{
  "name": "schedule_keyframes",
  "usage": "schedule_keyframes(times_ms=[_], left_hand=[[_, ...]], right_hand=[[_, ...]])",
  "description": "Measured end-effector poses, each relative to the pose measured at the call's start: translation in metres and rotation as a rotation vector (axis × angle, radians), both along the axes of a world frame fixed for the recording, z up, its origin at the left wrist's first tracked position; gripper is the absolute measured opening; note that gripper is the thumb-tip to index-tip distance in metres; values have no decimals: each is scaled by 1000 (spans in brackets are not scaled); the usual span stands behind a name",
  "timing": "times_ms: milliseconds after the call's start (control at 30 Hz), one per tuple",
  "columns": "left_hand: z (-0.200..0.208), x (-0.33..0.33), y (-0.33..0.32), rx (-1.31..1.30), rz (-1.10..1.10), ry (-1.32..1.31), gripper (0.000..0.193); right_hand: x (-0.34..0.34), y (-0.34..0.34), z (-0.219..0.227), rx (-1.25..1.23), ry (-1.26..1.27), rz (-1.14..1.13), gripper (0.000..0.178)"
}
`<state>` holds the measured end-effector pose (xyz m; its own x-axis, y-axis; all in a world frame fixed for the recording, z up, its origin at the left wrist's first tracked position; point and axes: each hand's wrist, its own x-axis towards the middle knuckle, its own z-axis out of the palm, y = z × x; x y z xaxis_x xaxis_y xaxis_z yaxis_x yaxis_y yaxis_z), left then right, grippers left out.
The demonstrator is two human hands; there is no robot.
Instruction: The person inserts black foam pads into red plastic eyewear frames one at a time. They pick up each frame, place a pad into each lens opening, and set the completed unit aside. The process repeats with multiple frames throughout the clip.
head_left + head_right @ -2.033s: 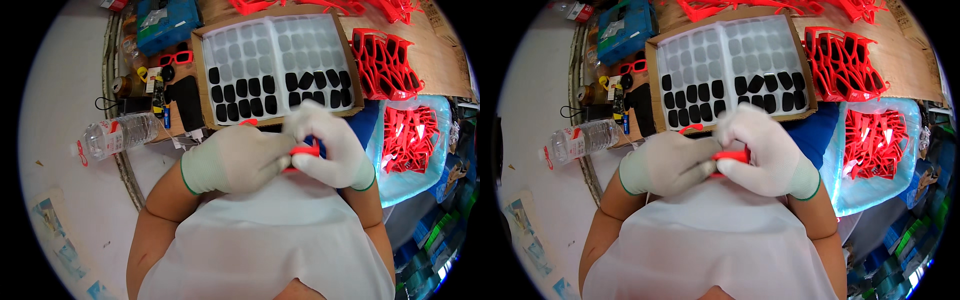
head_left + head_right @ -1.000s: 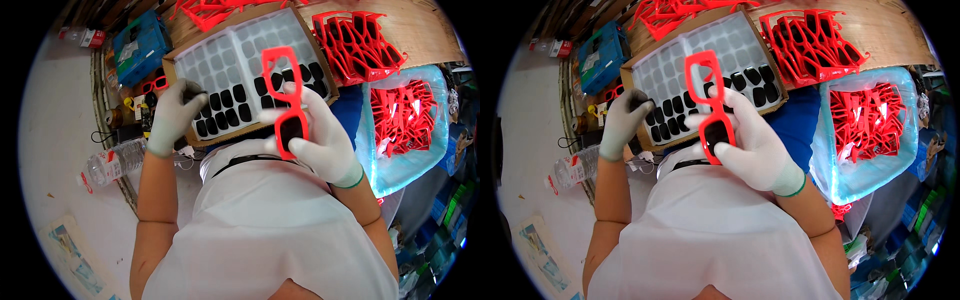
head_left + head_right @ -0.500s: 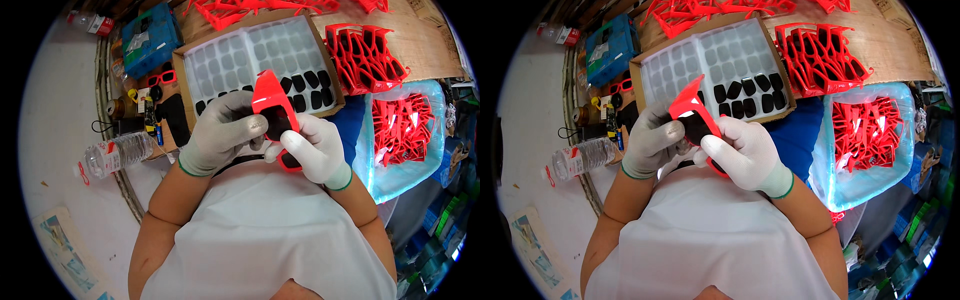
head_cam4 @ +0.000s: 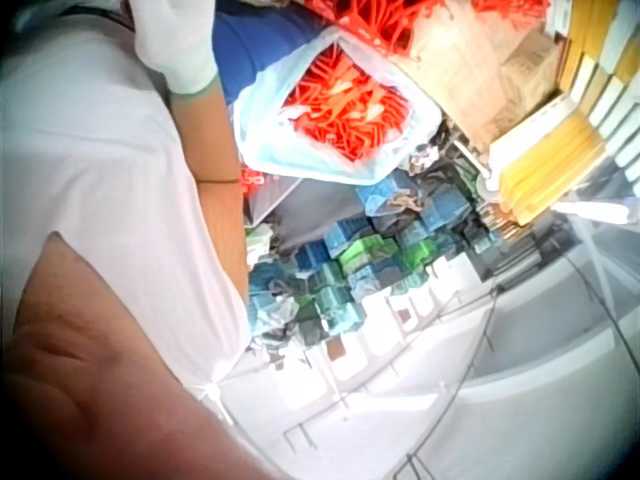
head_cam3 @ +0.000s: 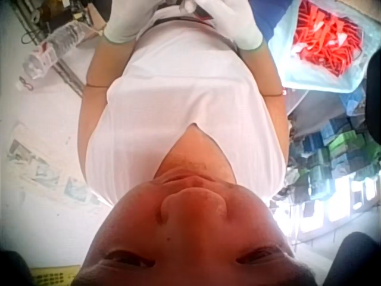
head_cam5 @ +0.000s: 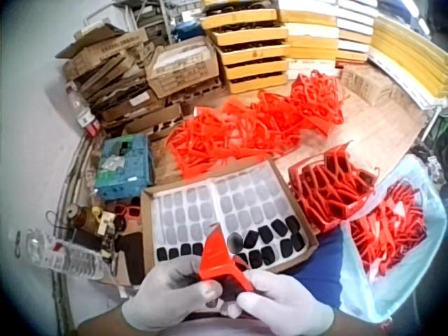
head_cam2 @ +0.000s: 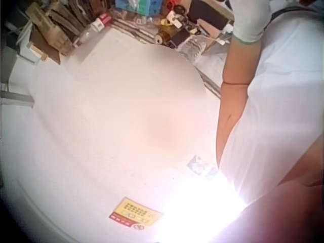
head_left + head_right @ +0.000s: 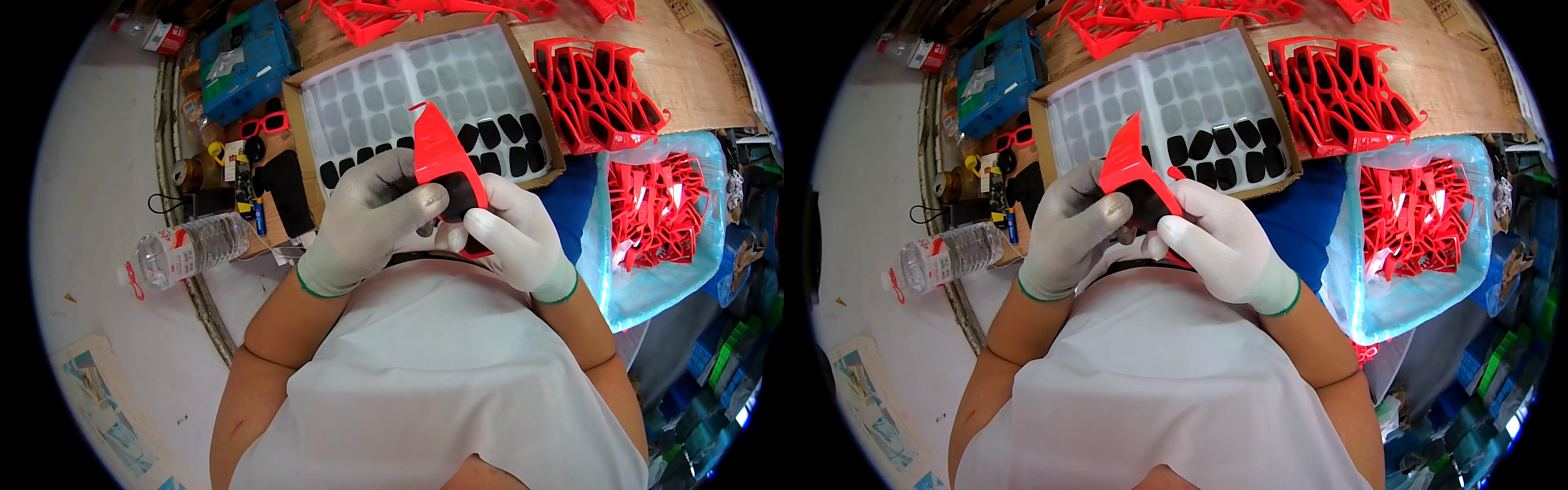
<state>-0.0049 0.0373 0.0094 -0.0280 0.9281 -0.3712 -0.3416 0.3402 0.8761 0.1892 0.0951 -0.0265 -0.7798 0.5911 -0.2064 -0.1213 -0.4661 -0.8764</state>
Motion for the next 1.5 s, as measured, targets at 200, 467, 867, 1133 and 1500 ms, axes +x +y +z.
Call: schedule_keyframes(times_ms=[200, 467, 867, 1133, 1500], left_hand=[[-5, -1, -1, 38, -26, 47, 24], [-21, 12, 6, 60, 89, 164, 26], [-26, 12, 2, 81, 116, 284, 23], [-23, 2, -2, 23, 32, 243, 25], [-29, -11, -2, 116, 94, -191, 27]], right_hand=[[-3, -4, -3, -51, 22, -38, 18], [-16, -15, -10, 238, -197, -242, 17], [-21, -11, -7, 133, -174, -273, 25], [-6, 4, 0, 236, -144, -6, 24], [-22, 1, 19, 343, -221, 1, 18]])
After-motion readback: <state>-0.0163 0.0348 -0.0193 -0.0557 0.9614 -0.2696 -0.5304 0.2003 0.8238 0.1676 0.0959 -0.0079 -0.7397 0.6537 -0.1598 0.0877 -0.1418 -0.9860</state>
